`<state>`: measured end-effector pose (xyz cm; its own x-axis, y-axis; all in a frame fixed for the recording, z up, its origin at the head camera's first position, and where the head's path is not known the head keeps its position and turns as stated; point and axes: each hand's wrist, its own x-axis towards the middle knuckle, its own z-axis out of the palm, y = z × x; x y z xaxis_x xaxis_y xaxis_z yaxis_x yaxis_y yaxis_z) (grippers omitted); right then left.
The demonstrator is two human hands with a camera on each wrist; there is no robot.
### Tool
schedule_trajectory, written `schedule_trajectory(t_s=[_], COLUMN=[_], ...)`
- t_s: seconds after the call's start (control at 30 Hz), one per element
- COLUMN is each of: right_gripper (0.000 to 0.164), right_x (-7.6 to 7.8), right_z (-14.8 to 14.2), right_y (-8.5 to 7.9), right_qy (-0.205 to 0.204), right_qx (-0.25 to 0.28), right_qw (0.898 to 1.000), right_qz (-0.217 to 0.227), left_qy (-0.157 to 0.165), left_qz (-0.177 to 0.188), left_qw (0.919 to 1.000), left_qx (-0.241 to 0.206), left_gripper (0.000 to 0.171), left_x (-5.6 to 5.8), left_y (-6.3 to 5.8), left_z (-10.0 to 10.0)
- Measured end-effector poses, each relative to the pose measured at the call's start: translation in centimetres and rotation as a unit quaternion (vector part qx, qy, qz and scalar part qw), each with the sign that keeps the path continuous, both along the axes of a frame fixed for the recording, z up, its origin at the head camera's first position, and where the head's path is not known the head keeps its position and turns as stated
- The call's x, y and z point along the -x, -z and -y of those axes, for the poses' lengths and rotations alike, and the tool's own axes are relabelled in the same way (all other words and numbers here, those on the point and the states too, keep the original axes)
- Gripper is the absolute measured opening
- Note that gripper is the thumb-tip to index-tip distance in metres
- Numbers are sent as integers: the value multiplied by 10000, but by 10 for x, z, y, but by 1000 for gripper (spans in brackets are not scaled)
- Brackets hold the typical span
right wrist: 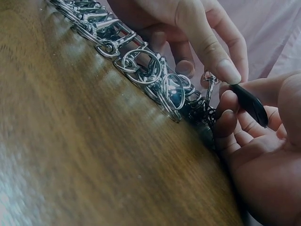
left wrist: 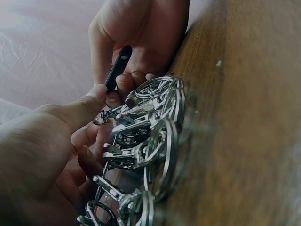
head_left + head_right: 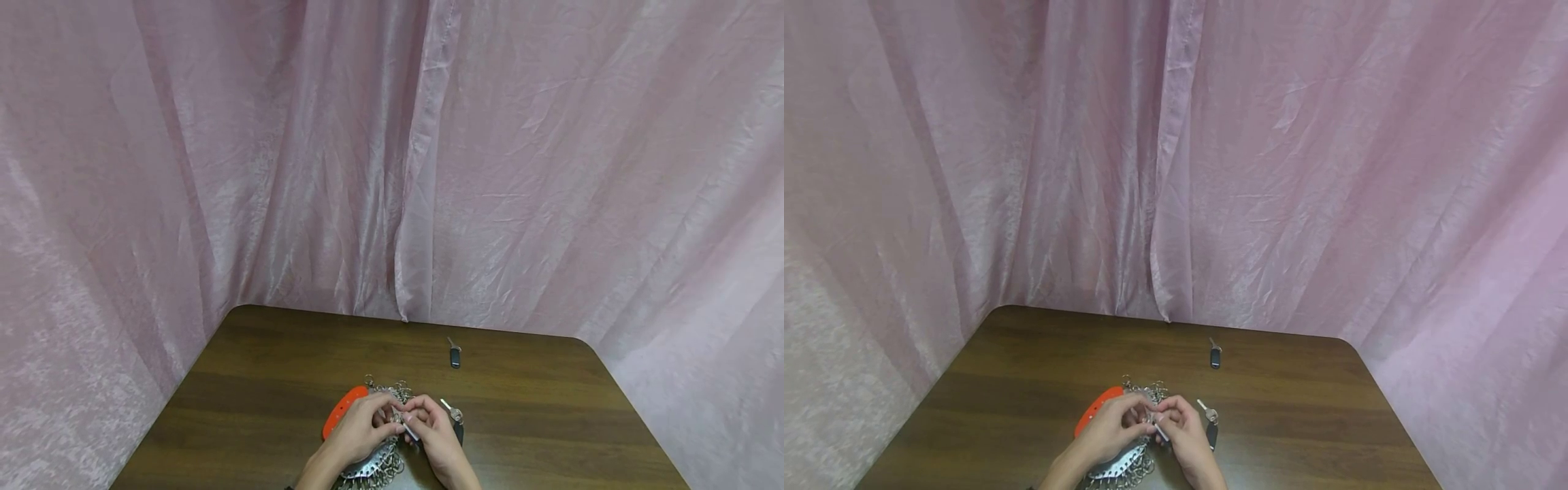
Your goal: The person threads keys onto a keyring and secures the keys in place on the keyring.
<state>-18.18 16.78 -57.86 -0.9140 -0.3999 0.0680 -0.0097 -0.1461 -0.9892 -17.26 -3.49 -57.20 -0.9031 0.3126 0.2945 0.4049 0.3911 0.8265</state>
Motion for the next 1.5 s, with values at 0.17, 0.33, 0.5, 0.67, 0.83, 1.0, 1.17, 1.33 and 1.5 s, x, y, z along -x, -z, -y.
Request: schedule_trajectory(t_s=[0.17,0.33,0.5,0.67,0.83,1.0,1.17,1.33,1.5], right_gripper=[35,32,31,31,32,31,30,32,34], right_x=[-1,-1,-2,-3,-3,-3,-2,-1,-1], right_z=[1,2,2,3,4,4,3,3,3], right_y=[-1,-2,-2,-3,-4,-5,-6,-4,-3], right_qy=[52,132,155,156,212,293,323,306,219], right_qx=[-46,-140,-174,-163,-147,-140,-197,-207,-160], right_qw=[10000,9998,9996,9995,9993,9990,9988,9988,9995], right_qz=[26,101,180,225,273,301,301,307,178], left_qy=[-36,-22,-6,13,-26,-65,-83,-97,-162], left_qz=[-161,-142,-6,159,111,-25,-76,-97,-94], left_qw=[9998,9999,10000,9999,9999,9999,9999,9999,9997], left_qx=[54,35,29,14,70,124,116,102,149], left_gripper=[19,16,16,18,20,22,20,16,15], left_x=[0,-1,-2,-2,-1,-1,-1,-1,0], left_y=[1,1,-1,-2,-1,-1,0,0,0], left_z=[0,0,1,1,0,-1,-1,-1,-2])
